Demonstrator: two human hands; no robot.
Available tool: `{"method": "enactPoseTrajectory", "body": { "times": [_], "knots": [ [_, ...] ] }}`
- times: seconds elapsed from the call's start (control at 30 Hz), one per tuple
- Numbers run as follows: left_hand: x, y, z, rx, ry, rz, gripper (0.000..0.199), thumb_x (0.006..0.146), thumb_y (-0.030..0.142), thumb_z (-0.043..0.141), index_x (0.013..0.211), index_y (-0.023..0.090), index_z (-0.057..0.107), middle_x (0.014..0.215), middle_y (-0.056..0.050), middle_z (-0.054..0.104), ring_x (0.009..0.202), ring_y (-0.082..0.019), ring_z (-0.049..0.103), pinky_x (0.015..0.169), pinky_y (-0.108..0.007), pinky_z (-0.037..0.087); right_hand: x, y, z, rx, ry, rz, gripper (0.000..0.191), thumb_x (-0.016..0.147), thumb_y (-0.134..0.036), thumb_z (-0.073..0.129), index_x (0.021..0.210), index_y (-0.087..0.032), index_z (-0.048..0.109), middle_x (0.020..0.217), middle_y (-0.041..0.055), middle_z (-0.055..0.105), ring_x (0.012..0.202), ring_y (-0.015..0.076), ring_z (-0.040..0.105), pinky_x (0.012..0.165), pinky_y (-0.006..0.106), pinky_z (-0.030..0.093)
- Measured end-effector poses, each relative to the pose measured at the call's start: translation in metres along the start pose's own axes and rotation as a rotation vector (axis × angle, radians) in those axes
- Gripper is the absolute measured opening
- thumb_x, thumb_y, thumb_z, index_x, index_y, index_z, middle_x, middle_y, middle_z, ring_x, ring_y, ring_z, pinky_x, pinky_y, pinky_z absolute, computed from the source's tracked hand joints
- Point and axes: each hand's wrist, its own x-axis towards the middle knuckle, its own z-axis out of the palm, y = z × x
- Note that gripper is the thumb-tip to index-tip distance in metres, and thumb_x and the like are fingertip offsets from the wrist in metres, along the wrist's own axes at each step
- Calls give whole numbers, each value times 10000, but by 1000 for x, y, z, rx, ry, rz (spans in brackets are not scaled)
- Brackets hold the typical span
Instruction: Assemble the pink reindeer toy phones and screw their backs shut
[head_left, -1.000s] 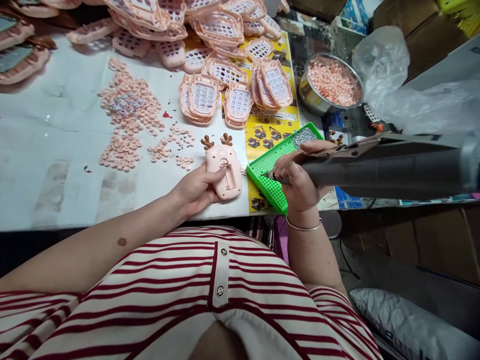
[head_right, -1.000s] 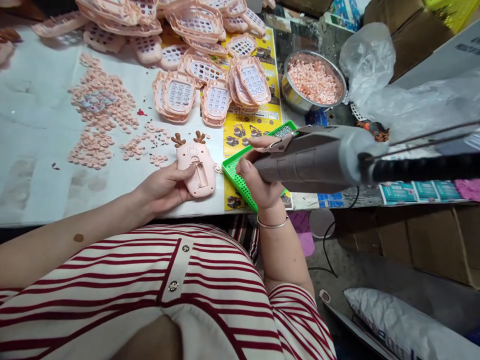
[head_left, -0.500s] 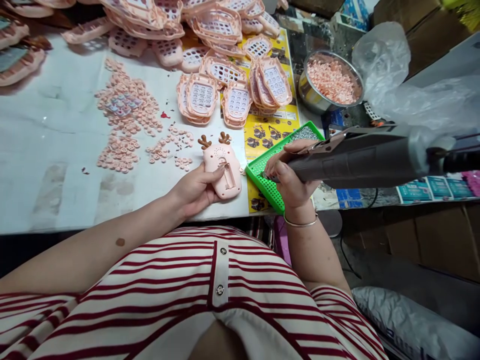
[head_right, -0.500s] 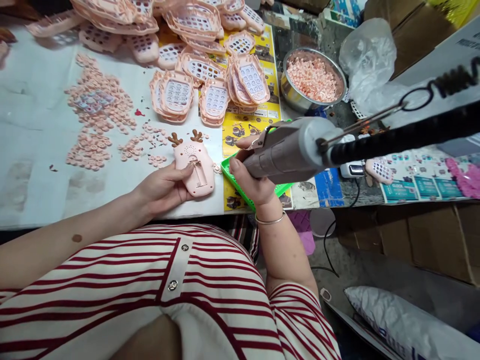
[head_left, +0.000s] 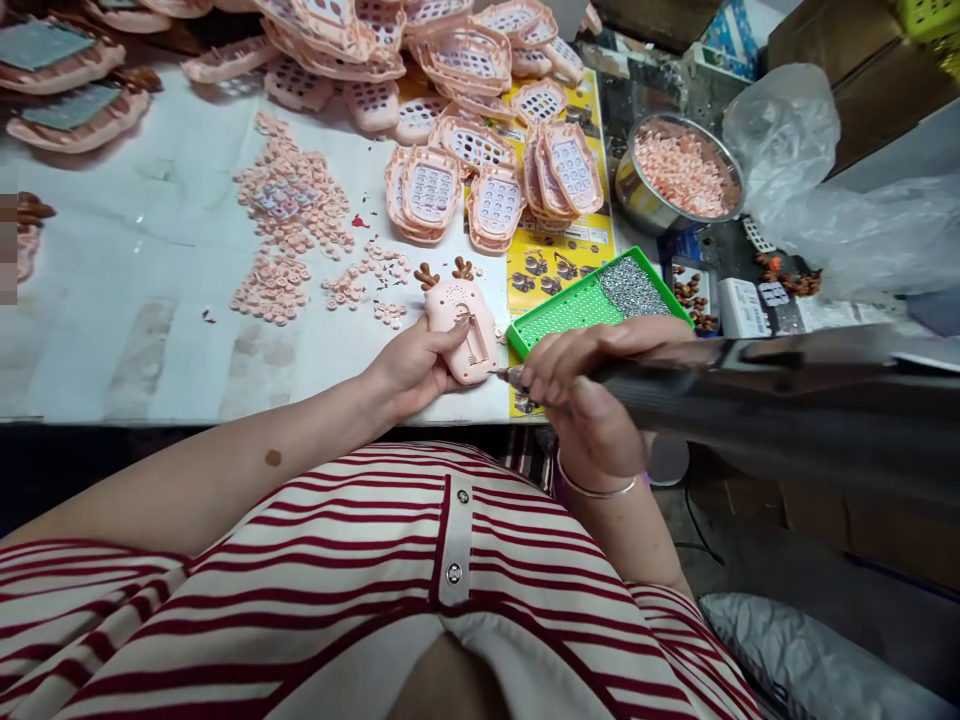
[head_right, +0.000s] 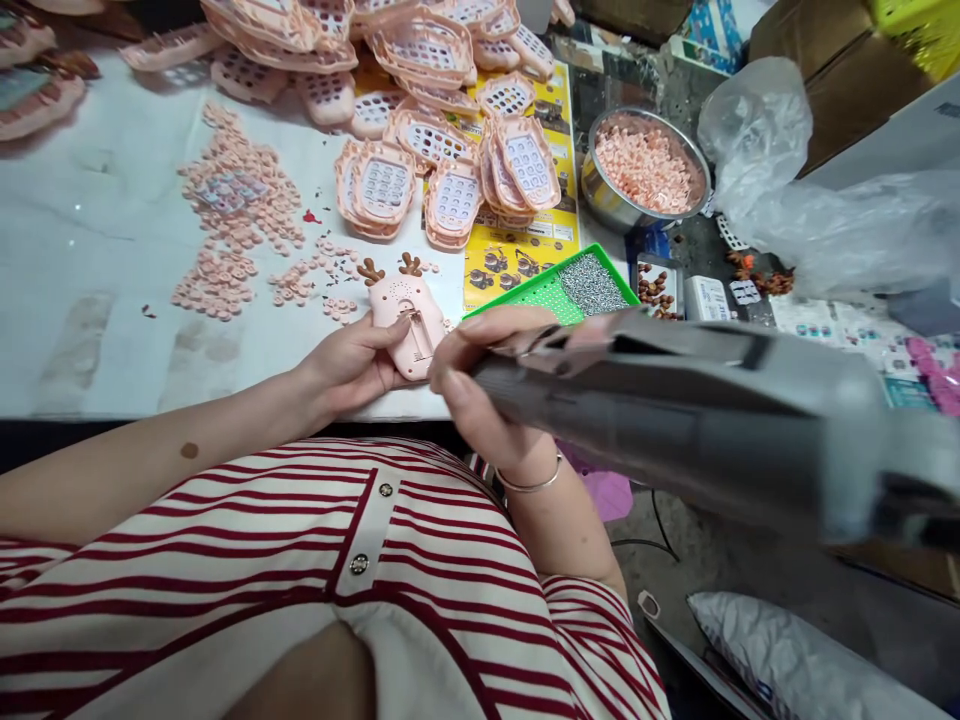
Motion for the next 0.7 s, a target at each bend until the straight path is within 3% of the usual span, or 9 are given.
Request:
{"method": "enactPoseTrajectory", "body": {
  "times": [0.1, 0.2, 0.53, 0.7],
  "knots": [
    [0, 0, 1, -14, -29, 17, 223, 913, 86, 627, 1117, 175, 635, 973, -62, 737, 879, -190, 709, 856, -403, 613, -10, 6, 13, -11, -61, 72, 219, 902, -383, 665, 1058, -388, 512, 578, -108, 468, 440, 129, 512, 474, 290, 491],
    [0, 0, 1, -19, -41, 24, 219, 897, 66, 626, 1090, 169, 630, 916, -49, 726, 824, -172, 703, 836, -359, 600, -12, 14, 18, 33, -104, 31, 216, 914, -354, 640, 1092, -390, 523, 592, -108, 471, 440, 124, 482, 479, 278, 481],
    [0, 2, 2, -16, -17, 1, 310, 860, 64, 644, 1143, 188, 620, 887, -29, 707, 773, -182, 680, 840, -423, 594, -5, 20, 18, 1, -170, -48, 183, 922, -369, 634, 1048, -337, 506, 568, -117, 491, 378, 99, 454, 402, 245, 431],
    [0, 3, 1, -17, -9, -19, 453, 821, 75, 694, 1232, 243, 604, 943, -26, 714, 813, -196, 688, 837, -439, 596, -8, 10, 19, -54, -137, 49, 188, 912, -382, 645, 1020, -345, 496, 589, -103, 510, 412, 100, 491, 452, 258, 487]
  ]
}}
